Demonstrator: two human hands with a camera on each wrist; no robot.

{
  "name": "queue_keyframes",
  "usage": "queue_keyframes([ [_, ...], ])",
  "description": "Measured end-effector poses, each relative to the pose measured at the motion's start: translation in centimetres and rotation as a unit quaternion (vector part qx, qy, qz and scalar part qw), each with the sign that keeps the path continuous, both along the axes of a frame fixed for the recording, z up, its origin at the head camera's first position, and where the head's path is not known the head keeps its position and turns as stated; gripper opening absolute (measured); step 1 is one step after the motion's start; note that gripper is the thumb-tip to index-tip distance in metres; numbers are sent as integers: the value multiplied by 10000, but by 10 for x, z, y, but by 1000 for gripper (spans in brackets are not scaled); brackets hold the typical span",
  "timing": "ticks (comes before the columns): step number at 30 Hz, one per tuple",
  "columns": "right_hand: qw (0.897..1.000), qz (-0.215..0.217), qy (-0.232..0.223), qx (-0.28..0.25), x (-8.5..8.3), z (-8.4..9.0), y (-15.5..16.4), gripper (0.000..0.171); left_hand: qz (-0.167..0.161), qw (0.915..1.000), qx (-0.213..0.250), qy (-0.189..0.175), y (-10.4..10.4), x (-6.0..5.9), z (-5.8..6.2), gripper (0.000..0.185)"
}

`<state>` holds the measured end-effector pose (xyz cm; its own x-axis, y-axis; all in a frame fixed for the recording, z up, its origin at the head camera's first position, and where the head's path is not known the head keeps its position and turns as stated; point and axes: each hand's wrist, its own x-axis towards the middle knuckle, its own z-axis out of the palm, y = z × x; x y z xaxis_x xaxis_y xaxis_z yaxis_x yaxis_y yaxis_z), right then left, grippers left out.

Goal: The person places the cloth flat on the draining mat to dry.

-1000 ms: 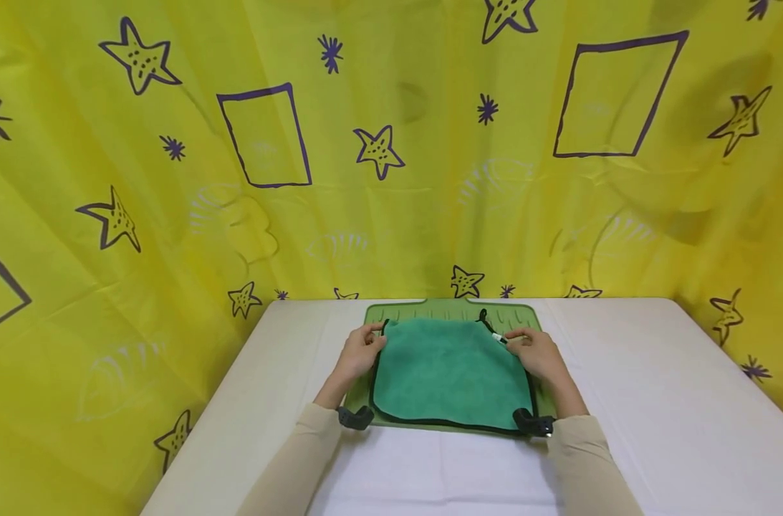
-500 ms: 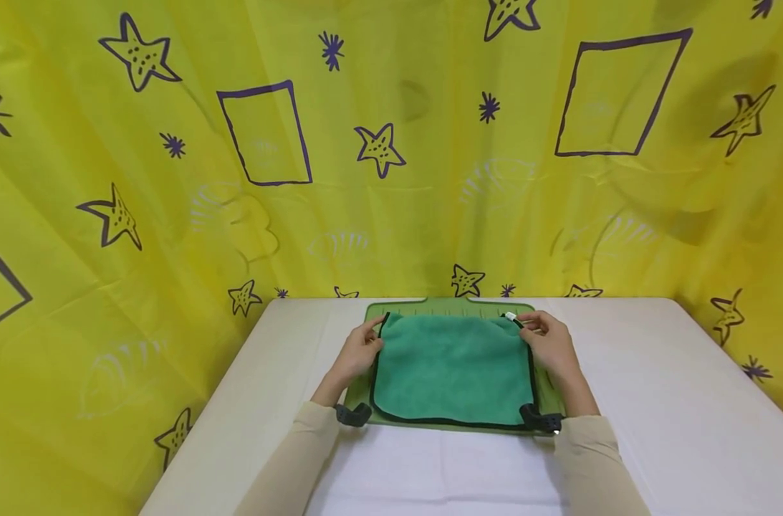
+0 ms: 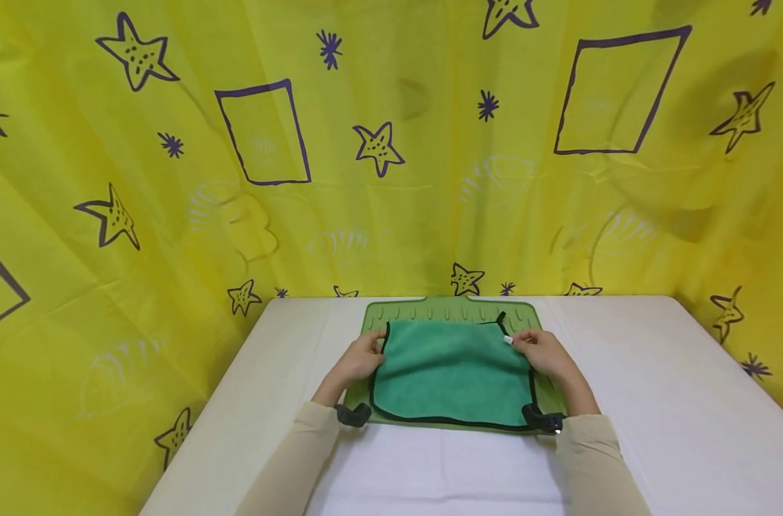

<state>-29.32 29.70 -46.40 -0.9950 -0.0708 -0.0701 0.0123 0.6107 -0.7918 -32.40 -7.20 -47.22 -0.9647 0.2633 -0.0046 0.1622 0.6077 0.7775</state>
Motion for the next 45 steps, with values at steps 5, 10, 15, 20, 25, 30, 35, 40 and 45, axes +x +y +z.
queue_keyframes([
  [5,9998,-65,-96,188,-1,0,1,32,-253,9989,-384,-76,-3,1,4,56],
  [10,9991,140,-63,394,0,1,4,25,-522,9967,-570,-250,-7,3,9,59],
  [15,9988,339,-27,357,1,1,5,26,-541,9963,-542,-393,-7,3,8,62],
  [20,9991,276,15,335,2,1,3,41,-78,9992,-175,-362,-4,3,3,58],
  [25,9987,358,229,289,2,-4,-5,50,276,9985,424,-186,0,2,1,59],
  [30,9966,513,536,372,0,-9,-13,47,1,9988,496,-15,3,-1,-1,55],
  [35,9947,635,673,457,-2,-11,-16,49,-337,9991,224,160,5,-3,-1,55],
  [40,9964,572,579,221,-2,-9,-18,57,-603,9977,170,268,4,-2,0,57],
  [45,9964,441,720,-16,-4,-5,-17,64,-625,9964,495,275,2,-1,4,60],
])
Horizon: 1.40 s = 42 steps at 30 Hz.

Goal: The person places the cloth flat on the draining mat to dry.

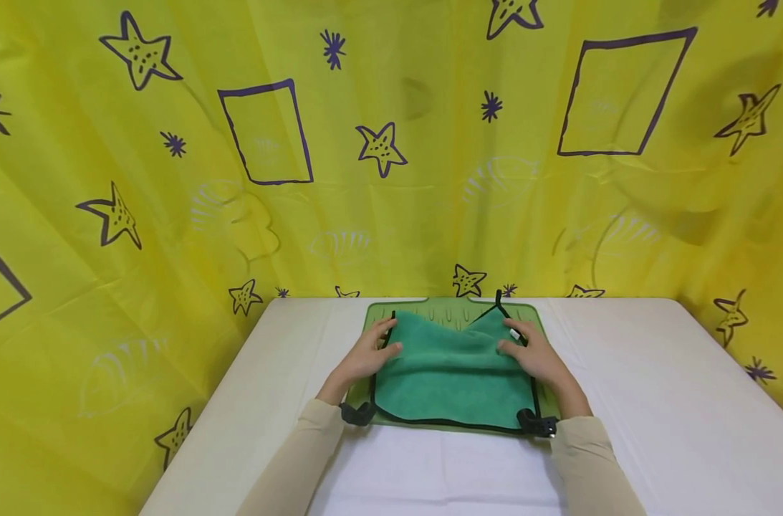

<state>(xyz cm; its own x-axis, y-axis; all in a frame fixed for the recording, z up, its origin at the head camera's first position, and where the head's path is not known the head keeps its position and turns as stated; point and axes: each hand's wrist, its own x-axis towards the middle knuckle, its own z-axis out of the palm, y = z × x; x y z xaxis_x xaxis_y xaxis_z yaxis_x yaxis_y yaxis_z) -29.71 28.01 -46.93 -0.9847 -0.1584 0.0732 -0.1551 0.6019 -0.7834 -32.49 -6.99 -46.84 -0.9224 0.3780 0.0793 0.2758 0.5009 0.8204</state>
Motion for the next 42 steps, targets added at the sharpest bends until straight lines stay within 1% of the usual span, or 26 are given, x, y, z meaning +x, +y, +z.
queue_keyframes([
  [3,9998,-75,137,-106,-1,2,1,66,27,9999,113,61,-1,-1,1,61],
  [5,9996,-134,137,-185,-1,3,1,68,61,9997,203,74,-1,-2,0,62],
  [10,9992,-221,-87,-327,-1,5,1,73,186,9993,322,60,-1,-5,-1,63],
  [13,9990,-222,-196,-342,-1,5,1,74,215,9996,188,-18,-1,-5,-2,64],
  [16,9989,-168,-333,-293,-2,5,0,76,178,9998,-32,-105,0,-5,-4,65],
  [21,9987,-70,-485,-113,-3,1,0,75,153,9993,-318,-118,0,-6,-6,63],
  [24,9989,-46,-474,-56,-2,0,0,73,169,9991,-360,-119,0,-7,-8,60],
  [27,9990,-8,-430,-108,-2,-2,0,71,175,9989,-409,-139,0,-7,-8,59],
  [32,9995,29,-308,-96,-4,-3,0,69,178,9990,-368,-177,0,-8,-6,58],
  [37,9998,52,-215,30,-8,-5,-1,68,243,9990,-326,-176,2,-13,-5,56],
  [42,9995,101,-304,-62,-10,-7,0,67,256,9984,-476,-147,5,-19,-6,55],
])
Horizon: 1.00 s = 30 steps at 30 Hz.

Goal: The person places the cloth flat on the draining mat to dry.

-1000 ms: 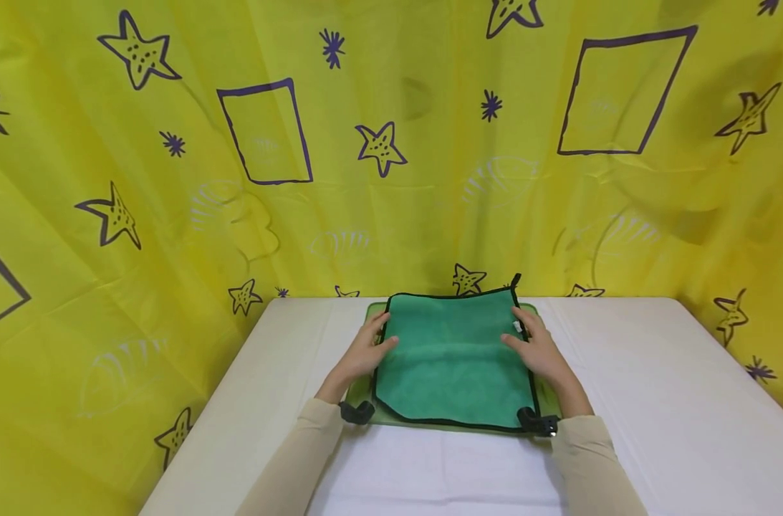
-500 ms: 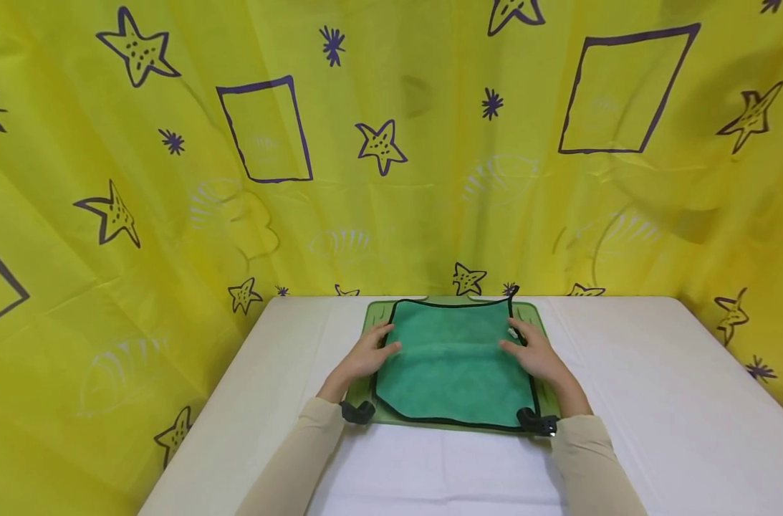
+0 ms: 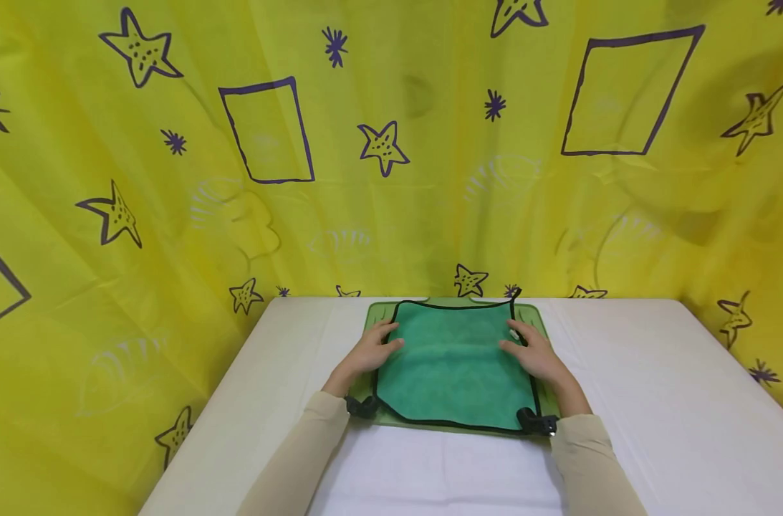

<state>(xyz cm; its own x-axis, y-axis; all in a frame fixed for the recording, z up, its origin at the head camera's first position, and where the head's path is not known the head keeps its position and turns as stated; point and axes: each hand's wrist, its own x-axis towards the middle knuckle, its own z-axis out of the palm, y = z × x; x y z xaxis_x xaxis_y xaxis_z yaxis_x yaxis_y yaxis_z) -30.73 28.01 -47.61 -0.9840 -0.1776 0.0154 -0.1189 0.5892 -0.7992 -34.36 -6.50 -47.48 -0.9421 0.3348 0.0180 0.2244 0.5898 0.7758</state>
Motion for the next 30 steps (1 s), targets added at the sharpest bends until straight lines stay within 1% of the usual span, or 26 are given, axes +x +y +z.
queue_keyframes([
  [3,9999,83,-100,-39,-4,1,2,67,-38,9999,-71,-77,2,-6,2,55],
  [10,9980,213,-593,-103,-15,11,5,68,-299,9989,-230,-267,6,-23,11,56],
  [15,9981,294,-507,-173,-21,22,7,71,-407,9984,-119,-366,5,-28,20,56],
  [19,9987,314,-328,-230,-22,27,9,74,-444,9986,-57,-273,2,-27,26,56],
  [23,9989,339,-237,-218,-23,29,10,73,-457,9988,-130,-134,0,-27,28,57],
  [27,9988,339,-278,-218,-23,28,9,73,-445,9989,-156,-43,-2,-26,27,58],
  [30,9984,309,-416,-219,-22,25,10,75,-469,9986,-235,39,-2,-26,24,59],
])
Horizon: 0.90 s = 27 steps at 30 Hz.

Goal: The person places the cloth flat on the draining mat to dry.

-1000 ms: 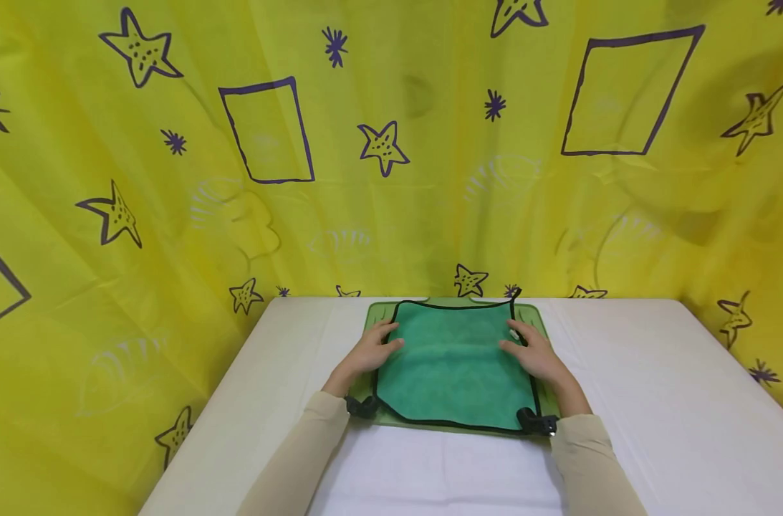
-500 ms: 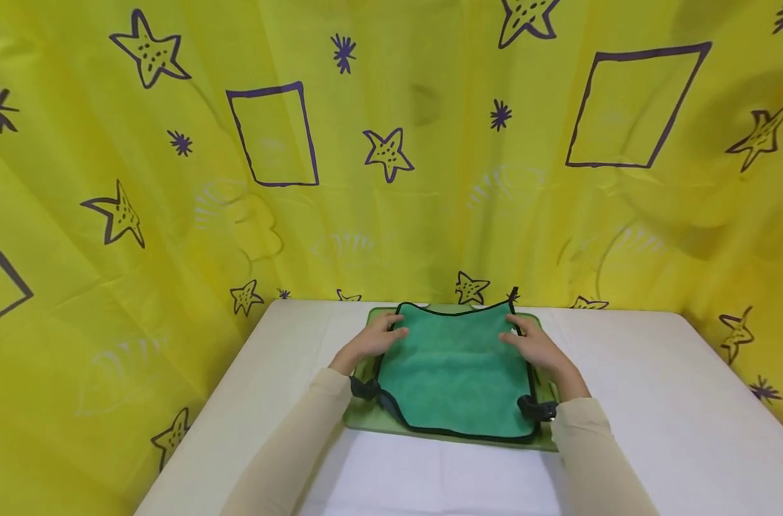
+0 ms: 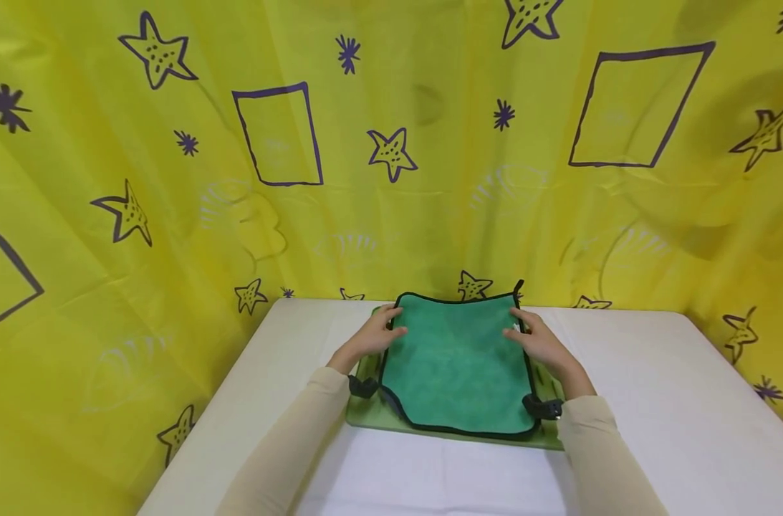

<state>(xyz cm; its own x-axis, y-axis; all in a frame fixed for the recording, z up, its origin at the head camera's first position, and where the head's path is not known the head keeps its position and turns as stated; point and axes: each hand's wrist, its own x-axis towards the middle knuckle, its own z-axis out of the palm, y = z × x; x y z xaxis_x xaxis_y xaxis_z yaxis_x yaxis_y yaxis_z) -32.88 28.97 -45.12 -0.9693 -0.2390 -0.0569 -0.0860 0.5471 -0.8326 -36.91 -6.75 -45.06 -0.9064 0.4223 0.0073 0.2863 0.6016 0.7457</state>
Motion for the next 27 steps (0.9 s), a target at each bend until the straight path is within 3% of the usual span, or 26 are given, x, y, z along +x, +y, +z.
queue_keyframes([
  [7,9996,-1,-246,144,6,-11,5,74,-218,9991,-356,41,-5,3,-8,57],
  [16,9992,-37,72,389,25,-16,7,59,-293,9975,-618,180,-16,10,-13,44],
  [23,9986,72,219,480,39,-14,7,53,-106,9964,-595,595,-19,22,-13,38],
  [27,9978,135,156,623,42,-14,9,51,-13,9960,-600,657,-19,27,-16,35],
])
